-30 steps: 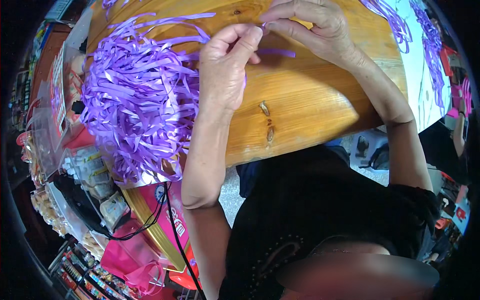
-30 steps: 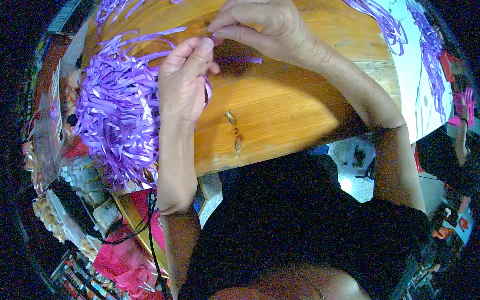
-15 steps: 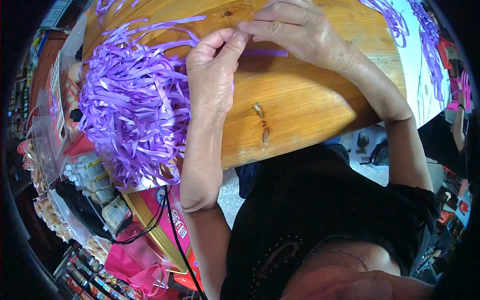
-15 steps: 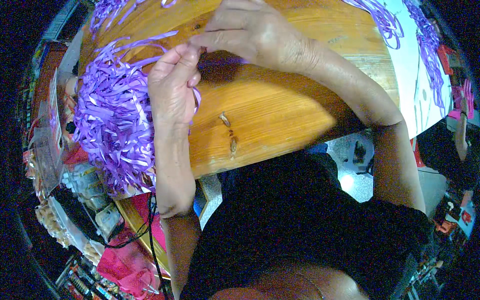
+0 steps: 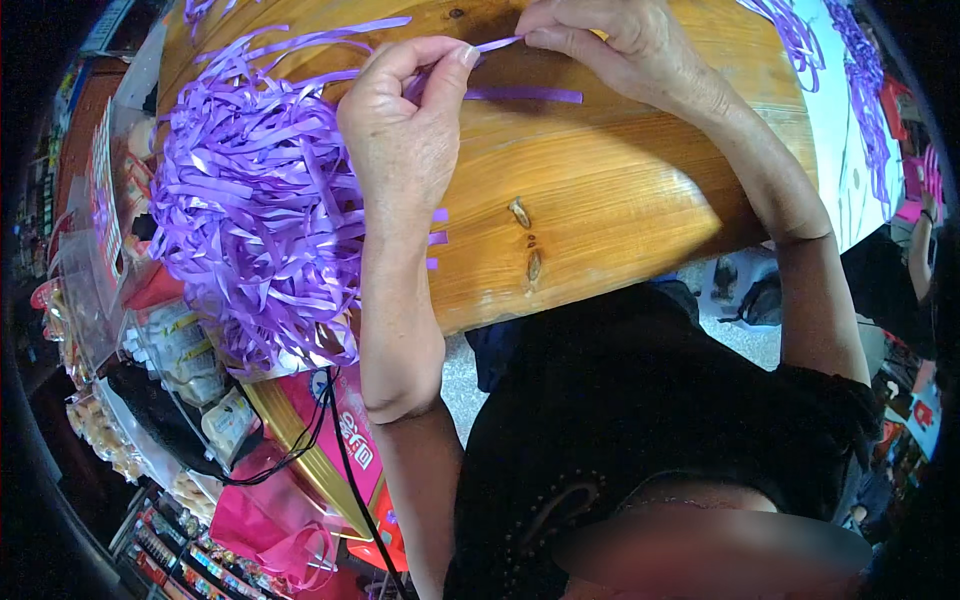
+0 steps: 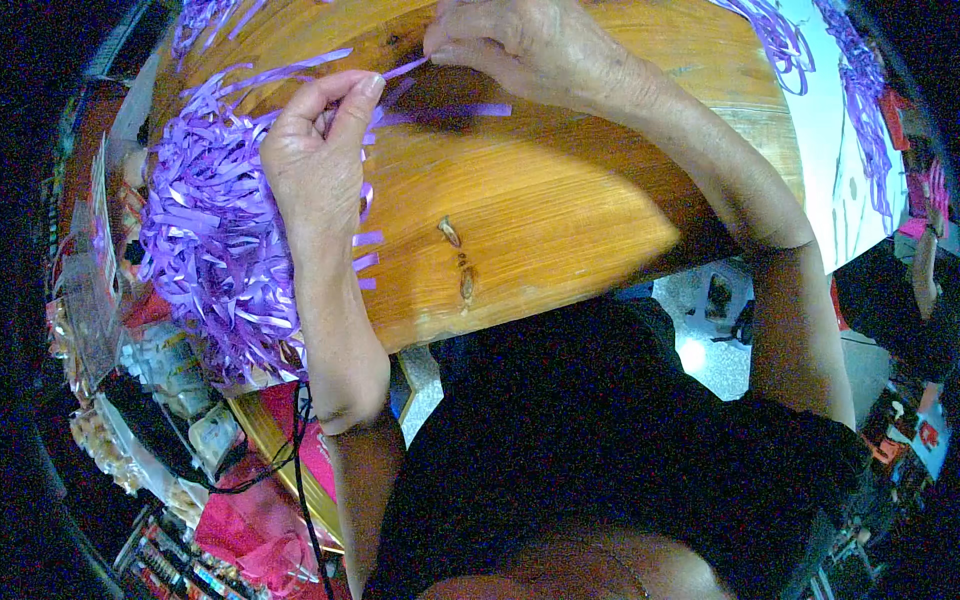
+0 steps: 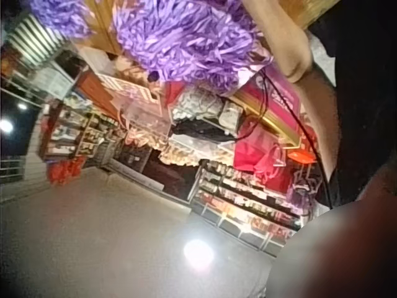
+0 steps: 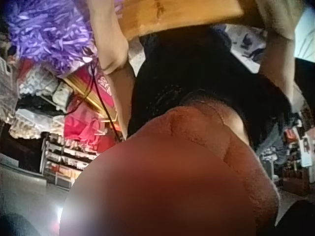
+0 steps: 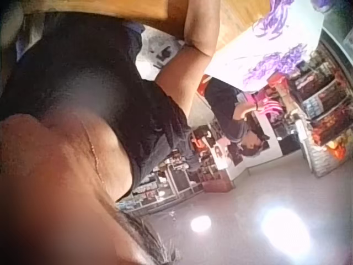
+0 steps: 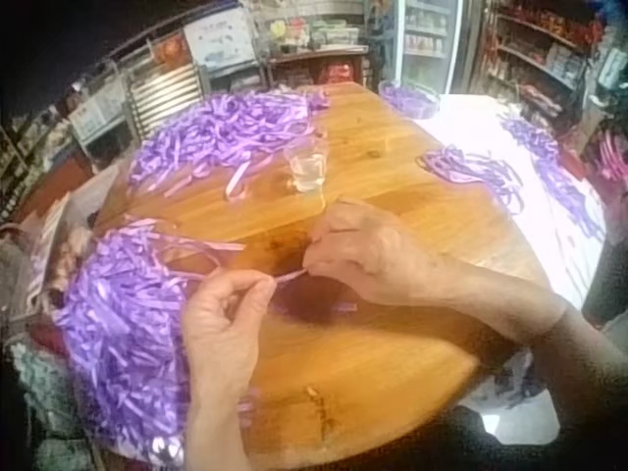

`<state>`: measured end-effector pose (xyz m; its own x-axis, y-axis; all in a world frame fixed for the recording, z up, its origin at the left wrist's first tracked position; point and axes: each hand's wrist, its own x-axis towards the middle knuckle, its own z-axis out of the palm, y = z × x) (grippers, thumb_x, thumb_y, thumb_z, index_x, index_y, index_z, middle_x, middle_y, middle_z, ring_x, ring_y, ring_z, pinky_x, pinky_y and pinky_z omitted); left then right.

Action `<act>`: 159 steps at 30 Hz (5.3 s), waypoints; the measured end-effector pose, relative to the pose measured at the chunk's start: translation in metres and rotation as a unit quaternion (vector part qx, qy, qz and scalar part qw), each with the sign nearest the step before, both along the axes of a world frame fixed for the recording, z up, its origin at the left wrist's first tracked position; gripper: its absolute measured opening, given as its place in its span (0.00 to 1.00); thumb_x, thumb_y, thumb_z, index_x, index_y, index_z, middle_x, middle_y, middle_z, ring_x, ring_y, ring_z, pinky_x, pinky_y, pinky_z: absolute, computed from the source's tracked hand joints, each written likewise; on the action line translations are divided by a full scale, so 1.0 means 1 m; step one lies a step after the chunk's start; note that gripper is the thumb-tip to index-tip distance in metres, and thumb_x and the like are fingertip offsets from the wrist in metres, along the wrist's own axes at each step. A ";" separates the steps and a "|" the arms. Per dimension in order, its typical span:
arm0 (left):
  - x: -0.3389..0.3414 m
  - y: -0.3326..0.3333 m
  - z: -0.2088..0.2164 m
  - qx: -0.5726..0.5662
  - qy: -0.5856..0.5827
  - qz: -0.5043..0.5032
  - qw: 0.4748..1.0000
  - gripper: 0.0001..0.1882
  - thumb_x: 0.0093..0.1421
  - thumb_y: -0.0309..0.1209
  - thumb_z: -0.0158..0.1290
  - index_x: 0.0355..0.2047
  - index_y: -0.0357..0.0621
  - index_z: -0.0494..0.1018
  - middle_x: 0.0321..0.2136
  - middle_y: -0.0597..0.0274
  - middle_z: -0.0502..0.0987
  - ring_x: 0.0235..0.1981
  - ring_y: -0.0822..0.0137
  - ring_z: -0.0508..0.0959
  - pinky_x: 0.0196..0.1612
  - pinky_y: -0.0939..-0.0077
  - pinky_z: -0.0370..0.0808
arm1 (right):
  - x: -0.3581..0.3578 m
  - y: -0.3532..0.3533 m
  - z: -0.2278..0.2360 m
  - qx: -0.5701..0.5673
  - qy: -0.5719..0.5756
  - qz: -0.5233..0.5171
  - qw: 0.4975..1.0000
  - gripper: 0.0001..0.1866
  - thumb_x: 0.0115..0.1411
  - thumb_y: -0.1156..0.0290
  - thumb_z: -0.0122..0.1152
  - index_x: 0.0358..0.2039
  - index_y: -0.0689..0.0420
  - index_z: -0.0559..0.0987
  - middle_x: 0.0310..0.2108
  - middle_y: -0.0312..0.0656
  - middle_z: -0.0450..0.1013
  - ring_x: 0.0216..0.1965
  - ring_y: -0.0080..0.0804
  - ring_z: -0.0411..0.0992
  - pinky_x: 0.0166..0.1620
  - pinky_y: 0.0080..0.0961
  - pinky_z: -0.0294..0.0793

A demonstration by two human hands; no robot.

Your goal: The person is manually assembling purple plastic pom-poms by grouping and tying individual ribbon strands.

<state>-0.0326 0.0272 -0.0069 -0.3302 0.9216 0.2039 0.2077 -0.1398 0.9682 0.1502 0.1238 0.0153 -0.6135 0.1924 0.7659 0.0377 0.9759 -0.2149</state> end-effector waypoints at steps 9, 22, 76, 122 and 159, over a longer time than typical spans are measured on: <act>0.012 0.008 -0.012 0.022 -0.277 -0.059 0.959 0.06 0.56 0.22 0.58 0.34 0.39 0.76 0.28 0.70 0.76 0.29 0.81 0.72 0.35 0.89 0.68 | -0.002 -0.017 -0.001 -0.694 0.010 0.104 0.712 0.10 0.59 0.81 0.57 0.40 0.57 0.82 0.38 0.37 0.78 0.38 0.20 0.73 0.39 0.15 0.72; 0.030 0.003 -0.016 0.021 -0.336 -0.051 0.940 0.09 0.55 0.21 0.59 0.38 0.37 0.77 0.30 0.69 0.76 0.31 0.81 0.72 0.36 0.89 0.68 | -0.010 -0.009 -0.021 -0.128 0.084 0.045 0.987 0.11 0.52 0.81 0.62 0.37 0.56 0.81 0.32 0.41 0.76 0.35 0.32 0.75 0.37 0.22 0.73; 0.028 -0.002 -0.013 -0.076 -0.315 -0.056 0.944 0.10 0.54 0.31 0.62 0.34 0.39 0.77 0.22 0.74 0.72 0.15 0.85 0.60 0.16 0.89 0.52 | 0.004 0.002 -0.008 0.222 -0.043 -0.036 0.973 0.09 0.45 0.73 0.62 0.30 0.56 0.79 0.28 0.33 0.72 0.29 0.25 0.67 0.33 0.22 0.62; 0.024 -0.002 -0.013 -0.011 -0.431 -0.132 0.892 0.07 0.59 0.26 0.56 0.36 0.36 0.74 0.24 0.67 0.73 0.19 0.80 0.62 0.22 0.85 0.58 | 0.000 -0.032 0.001 -0.392 0.051 -0.001 0.919 0.05 0.58 0.74 0.61 0.34 0.60 0.79 0.29 0.38 0.76 0.31 0.24 0.73 0.37 0.22 0.73; 0.029 -0.006 -0.004 -0.038 -0.318 -0.072 0.945 0.09 0.55 0.21 0.59 0.37 0.35 0.76 0.28 0.68 0.77 0.26 0.83 0.71 0.29 0.93 0.65 | 0.005 -0.025 0.000 -0.548 0.035 -0.011 0.835 0.04 0.56 0.73 0.59 0.28 0.60 0.76 0.25 0.32 0.73 0.29 0.14 0.68 0.33 0.13 0.67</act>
<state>-0.0039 0.0213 -0.0113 -0.2330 0.9705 -0.0617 -0.4350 -0.0472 0.8992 0.1553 0.0987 0.0154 -0.5623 0.8122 0.1553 0.0031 0.1899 -0.9818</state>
